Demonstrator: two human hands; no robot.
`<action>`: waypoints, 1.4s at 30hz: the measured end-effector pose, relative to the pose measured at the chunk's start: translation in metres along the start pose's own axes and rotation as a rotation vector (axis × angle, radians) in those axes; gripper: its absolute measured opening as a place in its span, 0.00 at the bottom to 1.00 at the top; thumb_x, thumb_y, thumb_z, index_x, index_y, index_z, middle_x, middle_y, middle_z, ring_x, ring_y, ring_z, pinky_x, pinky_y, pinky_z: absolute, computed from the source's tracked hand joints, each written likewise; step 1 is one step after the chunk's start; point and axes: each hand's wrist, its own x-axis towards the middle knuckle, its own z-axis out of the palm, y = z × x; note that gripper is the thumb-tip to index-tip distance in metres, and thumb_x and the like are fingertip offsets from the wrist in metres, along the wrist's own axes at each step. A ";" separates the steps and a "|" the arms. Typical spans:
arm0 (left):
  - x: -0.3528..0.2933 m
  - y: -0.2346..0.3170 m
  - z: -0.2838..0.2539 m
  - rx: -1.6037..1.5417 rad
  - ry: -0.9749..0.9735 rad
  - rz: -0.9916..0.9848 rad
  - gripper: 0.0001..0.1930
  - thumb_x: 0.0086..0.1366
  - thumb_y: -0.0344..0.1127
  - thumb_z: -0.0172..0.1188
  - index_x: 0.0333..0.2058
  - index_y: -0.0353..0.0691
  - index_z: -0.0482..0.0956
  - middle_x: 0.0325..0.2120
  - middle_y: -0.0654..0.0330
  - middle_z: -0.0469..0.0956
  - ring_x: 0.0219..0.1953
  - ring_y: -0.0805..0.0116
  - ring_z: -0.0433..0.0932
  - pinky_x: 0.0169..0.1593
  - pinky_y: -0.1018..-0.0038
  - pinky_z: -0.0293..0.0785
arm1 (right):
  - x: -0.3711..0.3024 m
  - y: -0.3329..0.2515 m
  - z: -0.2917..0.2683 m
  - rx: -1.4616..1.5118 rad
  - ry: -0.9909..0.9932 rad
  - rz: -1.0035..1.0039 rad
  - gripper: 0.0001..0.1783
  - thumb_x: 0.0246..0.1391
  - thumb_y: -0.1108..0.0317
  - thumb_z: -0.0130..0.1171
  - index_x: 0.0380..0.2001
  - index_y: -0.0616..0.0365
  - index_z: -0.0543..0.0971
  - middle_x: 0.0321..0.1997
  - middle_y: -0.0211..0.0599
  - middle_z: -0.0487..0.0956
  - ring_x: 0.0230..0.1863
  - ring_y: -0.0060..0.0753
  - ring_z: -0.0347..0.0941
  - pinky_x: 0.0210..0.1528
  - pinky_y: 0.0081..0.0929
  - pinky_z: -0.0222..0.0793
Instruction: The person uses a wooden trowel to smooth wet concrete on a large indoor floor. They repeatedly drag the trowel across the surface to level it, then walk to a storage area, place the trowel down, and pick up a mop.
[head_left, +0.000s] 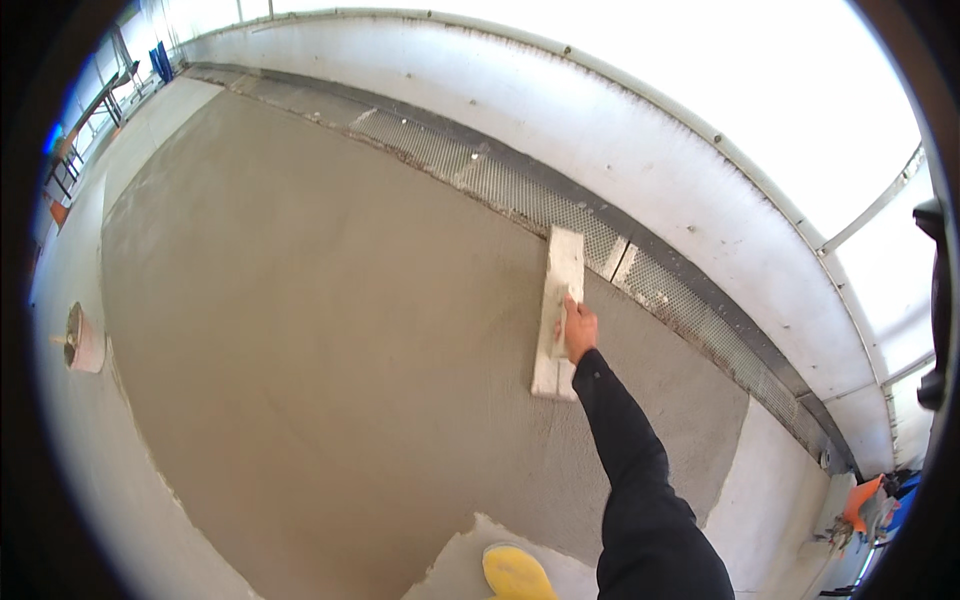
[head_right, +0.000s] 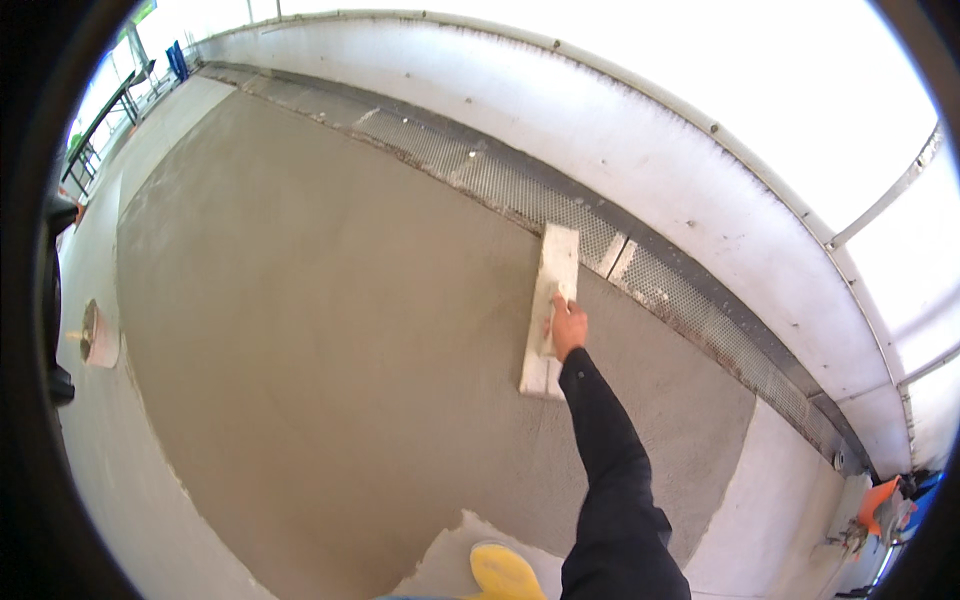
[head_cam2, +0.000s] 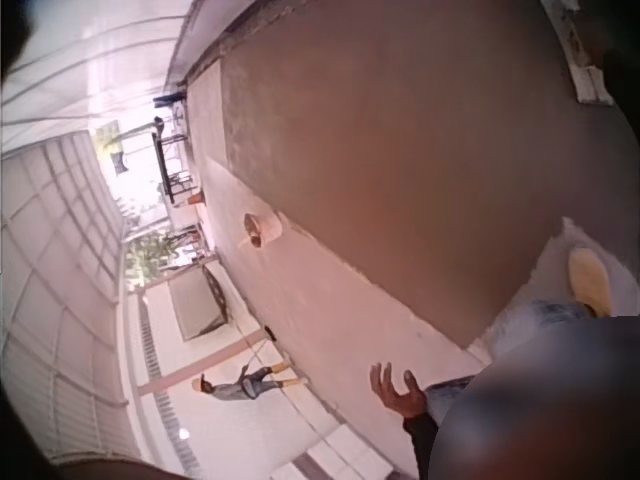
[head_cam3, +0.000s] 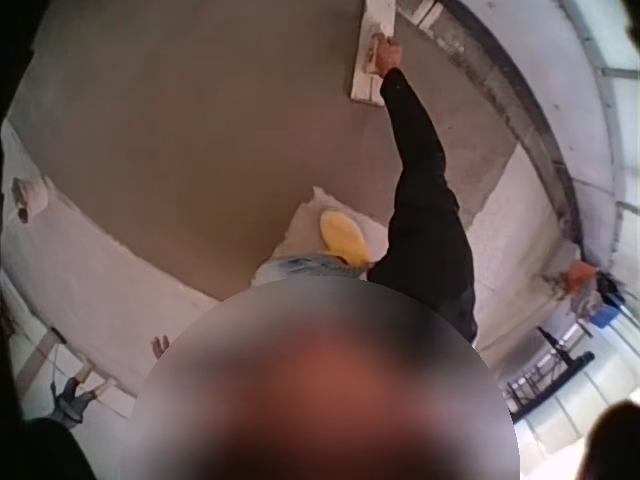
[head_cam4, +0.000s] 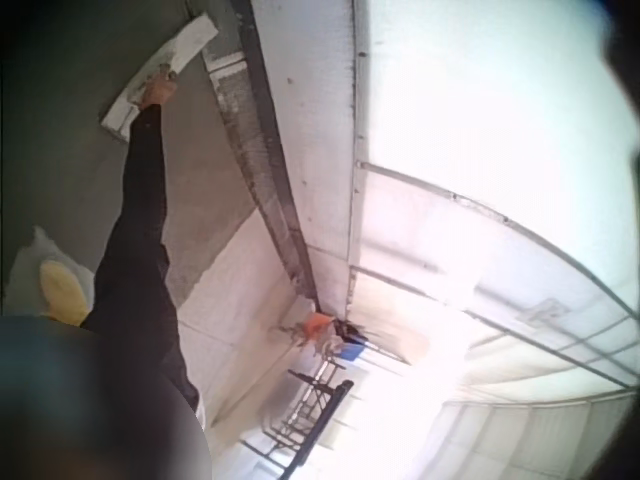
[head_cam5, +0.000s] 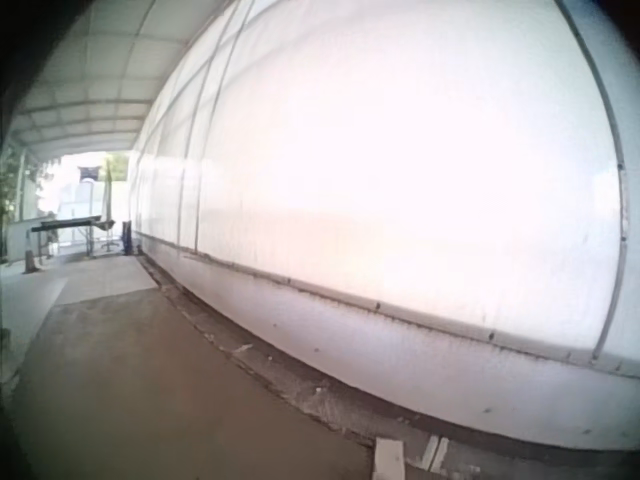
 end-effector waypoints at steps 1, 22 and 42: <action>0.001 0.002 0.002 0.021 -0.029 0.009 0.19 0.68 0.40 0.61 0.52 0.35 0.78 0.55 0.43 0.74 0.60 0.43 0.69 0.62 0.50 0.65 | -0.001 -0.004 0.007 -0.002 -0.001 -0.012 0.23 0.63 0.49 0.56 0.38 0.63 0.79 0.18 0.35 0.75 0.14 0.25 0.70 0.17 0.27 0.66; 0.022 -0.012 0.031 -0.133 -0.017 0.066 0.20 0.69 0.42 0.60 0.53 0.34 0.76 0.57 0.44 0.72 0.61 0.43 0.69 0.63 0.51 0.64 | -0.176 0.025 -0.058 -0.535 -0.602 0.044 0.27 0.65 0.45 0.53 0.44 0.62 0.80 0.24 0.33 0.78 0.24 0.22 0.74 0.26 0.24 0.70; 0.007 -0.026 0.014 -0.079 -0.070 -0.026 0.21 0.67 0.39 0.60 0.56 0.38 0.75 0.60 0.45 0.69 0.63 0.42 0.67 0.65 0.50 0.62 | -0.193 0.034 -0.045 -0.499 -0.763 0.200 0.21 0.66 0.50 0.55 0.41 0.60 0.78 0.21 0.28 0.74 0.19 0.19 0.70 0.22 0.23 0.67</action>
